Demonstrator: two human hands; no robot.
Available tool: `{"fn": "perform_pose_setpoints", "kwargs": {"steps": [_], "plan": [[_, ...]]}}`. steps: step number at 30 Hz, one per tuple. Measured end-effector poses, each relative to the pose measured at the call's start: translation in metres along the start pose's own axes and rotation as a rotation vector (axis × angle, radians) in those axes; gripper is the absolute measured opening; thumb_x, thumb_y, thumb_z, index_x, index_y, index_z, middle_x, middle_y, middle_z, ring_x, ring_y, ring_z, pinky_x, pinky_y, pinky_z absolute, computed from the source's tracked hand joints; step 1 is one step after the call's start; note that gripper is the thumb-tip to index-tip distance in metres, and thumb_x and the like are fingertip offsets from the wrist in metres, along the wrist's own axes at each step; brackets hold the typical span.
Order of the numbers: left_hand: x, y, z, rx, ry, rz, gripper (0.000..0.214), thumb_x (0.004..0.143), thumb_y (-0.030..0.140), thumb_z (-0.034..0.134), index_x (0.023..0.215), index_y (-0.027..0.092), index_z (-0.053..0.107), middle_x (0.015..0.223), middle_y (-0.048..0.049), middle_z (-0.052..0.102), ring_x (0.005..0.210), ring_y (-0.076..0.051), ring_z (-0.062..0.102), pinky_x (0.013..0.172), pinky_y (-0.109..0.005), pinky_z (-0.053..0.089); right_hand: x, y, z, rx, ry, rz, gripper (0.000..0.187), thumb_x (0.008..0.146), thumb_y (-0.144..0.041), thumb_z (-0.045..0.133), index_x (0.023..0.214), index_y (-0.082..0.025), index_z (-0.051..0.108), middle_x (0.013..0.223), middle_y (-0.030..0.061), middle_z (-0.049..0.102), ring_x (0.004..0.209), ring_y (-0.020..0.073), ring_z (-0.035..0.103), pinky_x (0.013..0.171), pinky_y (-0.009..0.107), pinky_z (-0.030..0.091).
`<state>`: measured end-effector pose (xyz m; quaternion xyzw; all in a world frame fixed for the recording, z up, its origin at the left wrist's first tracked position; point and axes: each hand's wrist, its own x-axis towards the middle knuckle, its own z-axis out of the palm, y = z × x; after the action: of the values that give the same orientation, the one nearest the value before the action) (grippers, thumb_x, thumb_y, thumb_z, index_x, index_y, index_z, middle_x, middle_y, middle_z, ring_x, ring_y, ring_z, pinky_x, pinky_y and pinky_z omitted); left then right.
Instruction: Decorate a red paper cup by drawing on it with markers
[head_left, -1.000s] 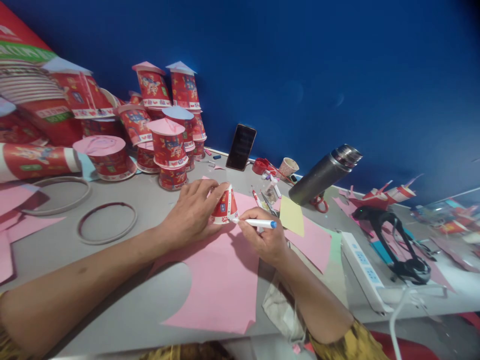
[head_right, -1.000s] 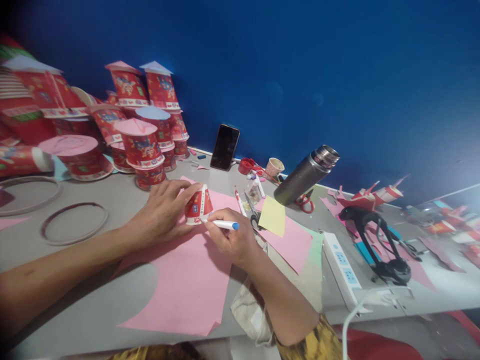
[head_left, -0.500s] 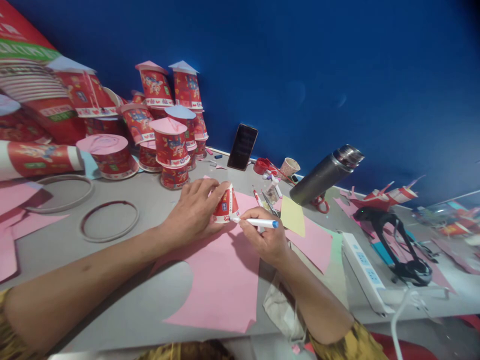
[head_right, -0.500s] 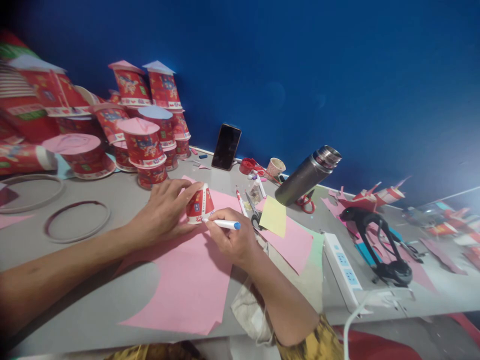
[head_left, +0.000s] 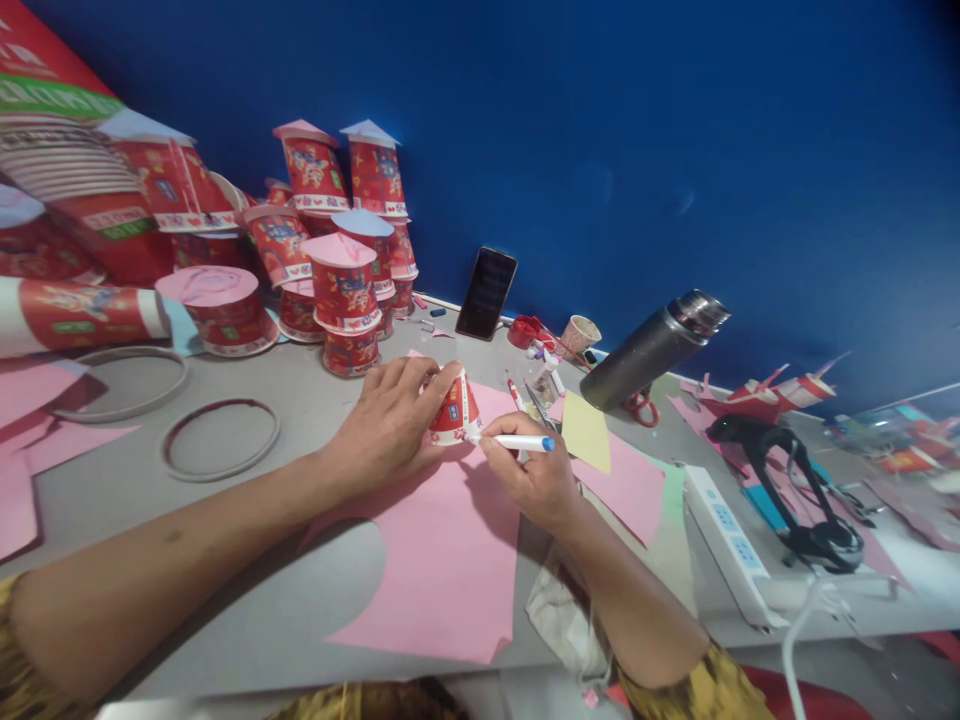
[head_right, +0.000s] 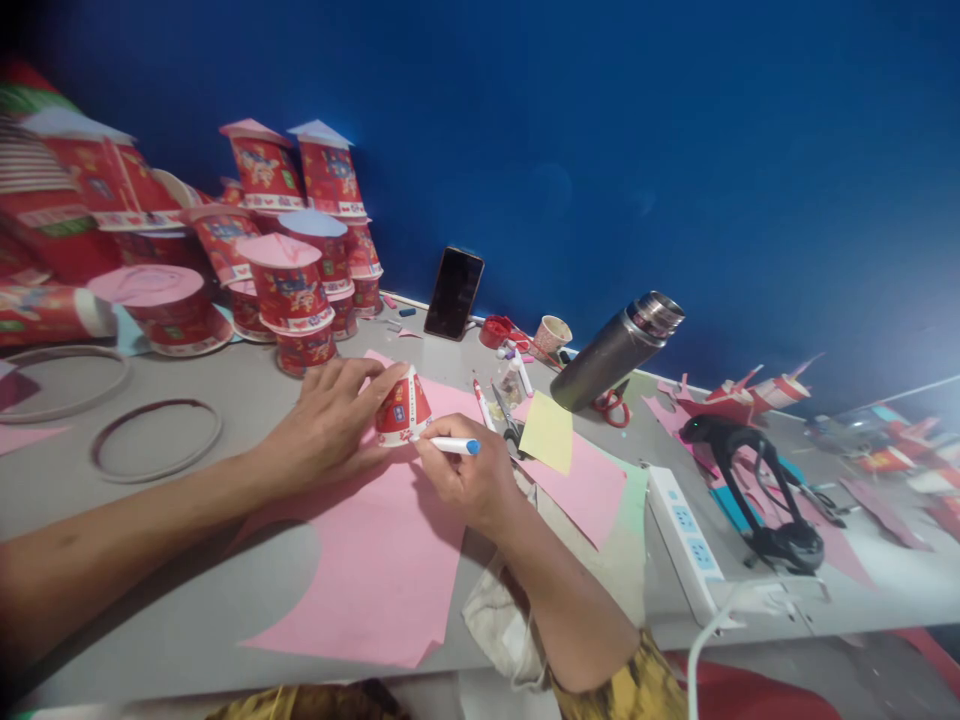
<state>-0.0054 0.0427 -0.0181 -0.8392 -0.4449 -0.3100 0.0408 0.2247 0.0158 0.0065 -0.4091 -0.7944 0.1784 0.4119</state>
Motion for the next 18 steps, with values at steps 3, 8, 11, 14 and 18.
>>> {"fn": "perform_pose_setpoints", "kwargs": {"steps": [3,8,11,14,18], "plan": [[0.0007,0.0001,0.0002,0.020,0.000,-0.003,0.083,0.092,0.058,0.077,0.157,0.014,0.049,0.137,-0.0251,0.062,0.125,-0.045,0.056,0.103,-0.058,0.043,-0.0006,-0.0003,0.0007,0.006,0.021,0.008,0.014,0.100,-0.031,0.064,0.090,-0.022,0.070,0.075,0.0007,0.074,0.059,0.0139,0.062,0.059,0.026,0.048],[0.0008,0.0014,0.0010,0.040,-0.007,-0.029,0.082,0.092,0.057,0.077,0.157,0.017,0.048,0.137,-0.0233,0.062,0.122,-0.043,0.056,0.101,-0.056,0.044,-0.0015,0.0004,0.0024,0.007,0.016,0.000,0.015,0.100,-0.032,0.064,0.092,-0.022,0.071,0.080,0.0020,0.076,0.060,0.0138,0.062,0.059,0.026,0.048],[-0.0003,0.0034,0.0002,0.036,-0.002,-0.018,0.081,0.093,0.057,0.076,0.157,0.017,0.048,0.137,-0.0233,0.061,0.122,-0.043,0.055,0.102,-0.057,0.043,-0.0015,0.0013,0.0029,0.013,-0.009,0.041,0.013,0.099,-0.031,0.064,0.092,-0.022,0.071,0.078,0.0009,0.075,0.059,0.0135,0.061,0.059,0.026,0.048],[-0.0017,0.0057,-0.0011,-0.009,0.006,-0.013,0.078,0.095,0.056,0.074,0.159,0.020,0.046,0.137,-0.0219,0.059,0.123,-0.042,0.054,0.104,-0.058,0.043,-0.0014,0.0020,0.0032,0.052,-0.004,0.083,0.012,0.098,-0.030,0.065,0.091,-0.023,0.070,0.077,0.0003,0.075,0.063,0.0149,0.065,0.063,0.026,0.051],[-0.0027,0.0061,-0.0009,-0.055,0.004,-0.026,0.077,0.096,0.053,0.072,0.160,0.020,0.045,0.138,-0.0210,0.057,0.121,-0.040,0.055,0.105,-0.056,0.044,-0.0018,0.0012,0.0028,0.081,0.010,0.066,0.011,0.098,-0.030,0.066,0.091,-0.023,0.071,0.080,0.0008,0.077,0.066,0.0152,0.067,0.062,0.026,0.051]]}}
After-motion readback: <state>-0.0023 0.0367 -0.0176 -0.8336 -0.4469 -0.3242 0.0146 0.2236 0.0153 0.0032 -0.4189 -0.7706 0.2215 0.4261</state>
